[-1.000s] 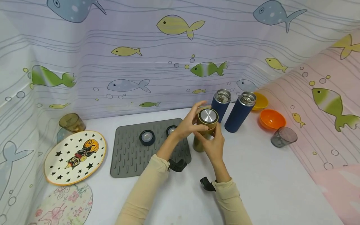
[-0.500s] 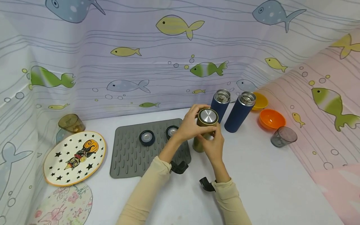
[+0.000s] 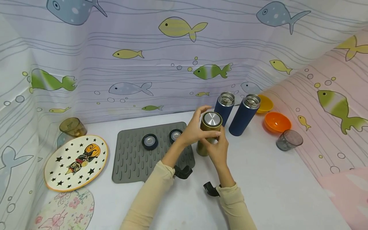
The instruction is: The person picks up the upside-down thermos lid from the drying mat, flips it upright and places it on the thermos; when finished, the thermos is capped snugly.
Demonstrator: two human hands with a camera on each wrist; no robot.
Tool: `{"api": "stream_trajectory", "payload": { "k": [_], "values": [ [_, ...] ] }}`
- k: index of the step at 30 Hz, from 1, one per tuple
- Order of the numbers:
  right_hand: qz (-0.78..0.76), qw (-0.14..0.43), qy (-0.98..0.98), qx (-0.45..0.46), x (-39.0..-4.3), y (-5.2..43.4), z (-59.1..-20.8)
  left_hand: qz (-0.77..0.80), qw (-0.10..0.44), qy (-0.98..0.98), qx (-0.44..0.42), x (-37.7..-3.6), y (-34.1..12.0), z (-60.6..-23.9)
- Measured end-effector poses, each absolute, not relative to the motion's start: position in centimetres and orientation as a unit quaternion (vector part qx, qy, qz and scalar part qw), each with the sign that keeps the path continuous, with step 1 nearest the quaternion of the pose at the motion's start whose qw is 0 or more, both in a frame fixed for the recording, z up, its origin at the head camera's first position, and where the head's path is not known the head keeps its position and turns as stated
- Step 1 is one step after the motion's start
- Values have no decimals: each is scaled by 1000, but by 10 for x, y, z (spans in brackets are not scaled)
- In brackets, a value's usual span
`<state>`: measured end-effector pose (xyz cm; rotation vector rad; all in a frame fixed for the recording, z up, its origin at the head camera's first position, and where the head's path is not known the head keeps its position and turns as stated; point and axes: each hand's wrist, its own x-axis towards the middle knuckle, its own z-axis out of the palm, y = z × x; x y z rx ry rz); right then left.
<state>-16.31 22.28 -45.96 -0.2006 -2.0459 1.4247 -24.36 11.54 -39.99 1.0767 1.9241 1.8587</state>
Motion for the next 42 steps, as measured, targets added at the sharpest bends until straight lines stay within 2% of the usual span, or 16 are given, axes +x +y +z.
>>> {"api": "stream_trajectory", "payload": {
  "k": [3,7,14,19,23,27,32,36,42],
  "values": [
    [546,314,-773,-73,-163,222,-459,632,115,669,374,-242,115,-398],
    [547,315,-772,-73,-162,222,-458,638,141,655,380,-243,114,-398],
    [538,309,-781,-75,-161,222,-459,641,146,660,365,-242,114,-401],
    [542,308,-779,-72,-162,222,-460,638,116,667,367,-244,112,-401],
    [546,305,-777,-73,-162,222,-459,659,123,641,373,-245,111,-400],
    [547,303,-776,-79,-162,222,-459,631,108,677,364,-243,113,-398],
    [549,298,-777,-79,-161,223,-459,649,137,650,371,-243,114,-399],
    [548,302,-776,-73,-161,223,-459,623,123,679,368,-242,114,-400],
    [547,300,-778,-75,-161,223,-459,628,132,667,380,-244,113,-401]
  ]
}}
